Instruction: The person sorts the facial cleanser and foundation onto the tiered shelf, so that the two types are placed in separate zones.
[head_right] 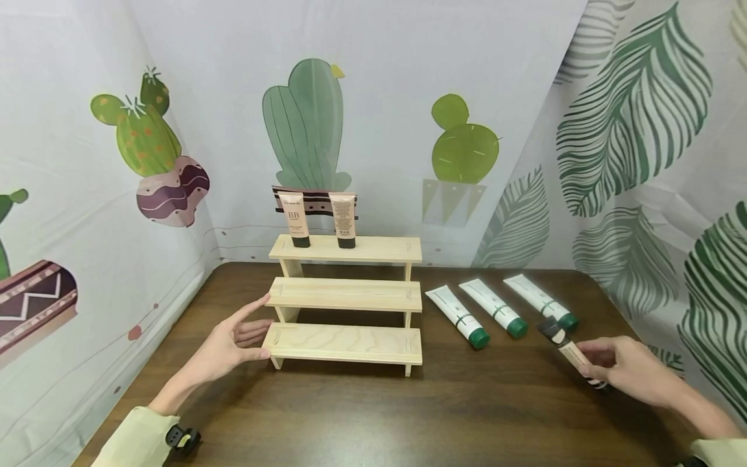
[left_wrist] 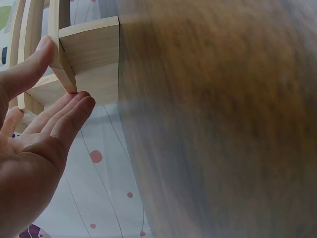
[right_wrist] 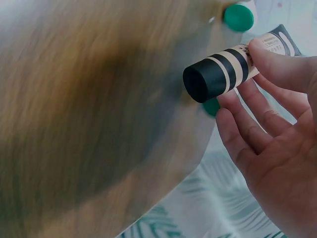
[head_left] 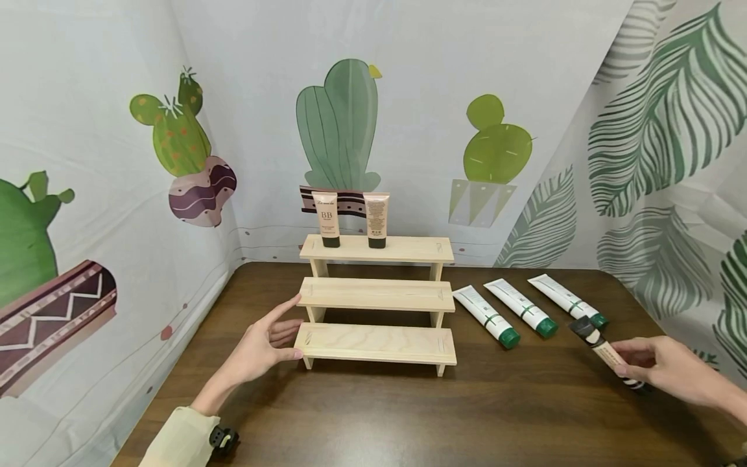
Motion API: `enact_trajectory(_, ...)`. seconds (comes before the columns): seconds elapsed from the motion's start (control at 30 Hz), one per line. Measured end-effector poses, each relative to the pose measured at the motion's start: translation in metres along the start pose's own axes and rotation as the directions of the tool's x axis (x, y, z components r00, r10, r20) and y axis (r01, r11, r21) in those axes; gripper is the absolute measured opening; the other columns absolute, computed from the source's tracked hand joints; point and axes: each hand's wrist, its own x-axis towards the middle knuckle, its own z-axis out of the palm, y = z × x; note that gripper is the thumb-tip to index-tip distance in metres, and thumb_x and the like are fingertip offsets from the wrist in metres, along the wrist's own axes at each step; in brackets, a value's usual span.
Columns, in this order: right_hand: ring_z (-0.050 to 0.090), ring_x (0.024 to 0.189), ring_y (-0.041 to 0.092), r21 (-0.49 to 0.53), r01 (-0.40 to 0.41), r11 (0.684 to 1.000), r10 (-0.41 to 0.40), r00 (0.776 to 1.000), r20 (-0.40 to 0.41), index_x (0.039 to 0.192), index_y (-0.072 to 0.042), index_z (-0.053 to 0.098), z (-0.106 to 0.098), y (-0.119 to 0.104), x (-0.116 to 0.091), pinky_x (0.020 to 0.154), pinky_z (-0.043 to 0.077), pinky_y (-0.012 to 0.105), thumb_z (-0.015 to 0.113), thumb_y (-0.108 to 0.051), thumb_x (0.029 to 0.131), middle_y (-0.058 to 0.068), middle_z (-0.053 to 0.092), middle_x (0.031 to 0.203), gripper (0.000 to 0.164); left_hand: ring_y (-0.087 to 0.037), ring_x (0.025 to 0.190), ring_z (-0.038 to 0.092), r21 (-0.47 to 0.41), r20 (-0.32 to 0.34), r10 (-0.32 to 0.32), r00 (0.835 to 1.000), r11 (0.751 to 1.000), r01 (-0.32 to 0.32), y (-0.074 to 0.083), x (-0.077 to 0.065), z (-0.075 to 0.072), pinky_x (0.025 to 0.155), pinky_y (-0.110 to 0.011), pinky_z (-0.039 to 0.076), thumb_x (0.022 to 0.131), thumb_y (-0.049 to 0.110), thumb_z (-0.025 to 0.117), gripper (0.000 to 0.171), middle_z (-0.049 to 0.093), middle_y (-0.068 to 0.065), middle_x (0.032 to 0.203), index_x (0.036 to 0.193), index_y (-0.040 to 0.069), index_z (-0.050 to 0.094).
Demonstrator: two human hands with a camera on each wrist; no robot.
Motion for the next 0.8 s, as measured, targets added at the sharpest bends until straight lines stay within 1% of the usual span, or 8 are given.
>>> enact_trajectory(0.17,0.067,0.082,-0.002,0.035,0.045,0.998,-0.043,0.997,-0.062,0.123,0.016,0.068,0.007,-0.019,0.006,0.062,0.059,0.023,0.084,-0.012,0.090,0.012,0.077,0.100,0.046,-0.046,0.133,0.056,0.004,-0.003,-0.002,1.000,1.000,0.002,0.000,0.000,0.000,0.105,-0.045,0.053,0.078,-0.013,0.087,0.106,0.055,-0.039,0.141,0.165,0.018,0.037)
enact_trajectory(0.2,0.067,0.082,-0.002,0.038,0.066,0.997,-0.063,0.995,-0.078,0.122,0.015,0.069,0.008,-0.022,0.007,0.062,0.059,0.022,0.085,-0.011,0.089,0.012,0.077,0.100,0.044,-0.046,0.133,0.057,0.004,-0.002,-0.001,1.000,1.000,0.001,0.000,0.000,0.000,0.105,-0.045,0.053,0.078,-0.014,0.087,0.106,0.055,-0.039,0.141,0.165,0.018,0.037)
enact_trajectory(0.27,0.067,0.082,-0.002,0.038,0.079,0.996,-0.075,0.992,-0.106,0.120,0.013,0.071,0.010,-0.030,0.009,0.063,0.058,0.020,0.086,-0.012,0.088,0.008,0.078,0.098,0.044,-0.046,0.133,0.057,0.004,-0.002,0.000,1.000,1.000,0.000,0.000,0.000,0.000,0.105,-0.046,0.053,0.077,-0.014,0.087,0.106,0.055,-0.039,0.141,0.165,0.018,0.037)
enact_trajectory(0.33,0.067,0.082,-0.002,0.039,0.109,0.993,-0.103,0.986,-0.132,0.119,0.012,0.072,0.012,-0.037,0.012,0.063,0.057,0.018,0.086,-0.010,0.087,0.006,0.078,0.096,0.041,-0.046,0.132,0.057,0.008,0.000,0.001,1.000,1.000,-0.001,0.001,0.000,0.000,0.105,-0.046,0.053,0.077,-0.013,0.087,0.106,0.055,-0.039,0.140,0.165,0.018,0.037)
enact_trajectory(0.5,0.068,0.081,0.000,0.062,0.156,0.986,-0.145,0.976,-0.160,0.119,0.008,0.074,0.015,-0.054,0.022,0.064,0.056,0.016,0.087,-0.009,0.087,0.000,0.078,0.092,0.039,-0.046,0.132,0.057,0.014,-0.003,0.003,1.000,1.000,-0.003,0.000,0.000,0.000,0.105,-0.047,0.053,0.077,-0.013,0.087,0.106,0.056,-0.039,0.140,0.165,0.018,0.037)
enact_trajectory(0.63,0.069,0.080,0.000,0.074,0.161,0.984,-0.146,0.973,-0.181,0.118,0.008,0.074,0.017,-0.066,0.029,0.063,0.057,0.017,0.087,-0.010,0.086,-0.001,0.078,0.093,0.039,-0.046,0.132,0.057,0.014,-0.001,0.004,1.000,1.000,-0.004,-0.002,0.001,0.000,0.105,-0.048,0.053,0.078,-0.013,0.087,0.106,0.056,-0.039,0.140,0.165,0.018,0.037)
enact_trajectory(0.8,0.069,0.081,-0.001,0.064,0.174,0.983,-0.155,0.962,-0.226,0.118,0.011,0.074,0.020,-0.079,0.037,0.064,0.055,0.014,0.089,-0.013,0.085,0.001,0.079,0.092,0.043,-0.046,0.131,0.058,0.023,0.003,0.006,1.000,1.000,-0.006,-0.003,0.001,0.000,0.105,-0.048,0.053,0.078,-0.012,0.088,0.105,0.056,-0.038,0.139,0.165,0.018,0.037)
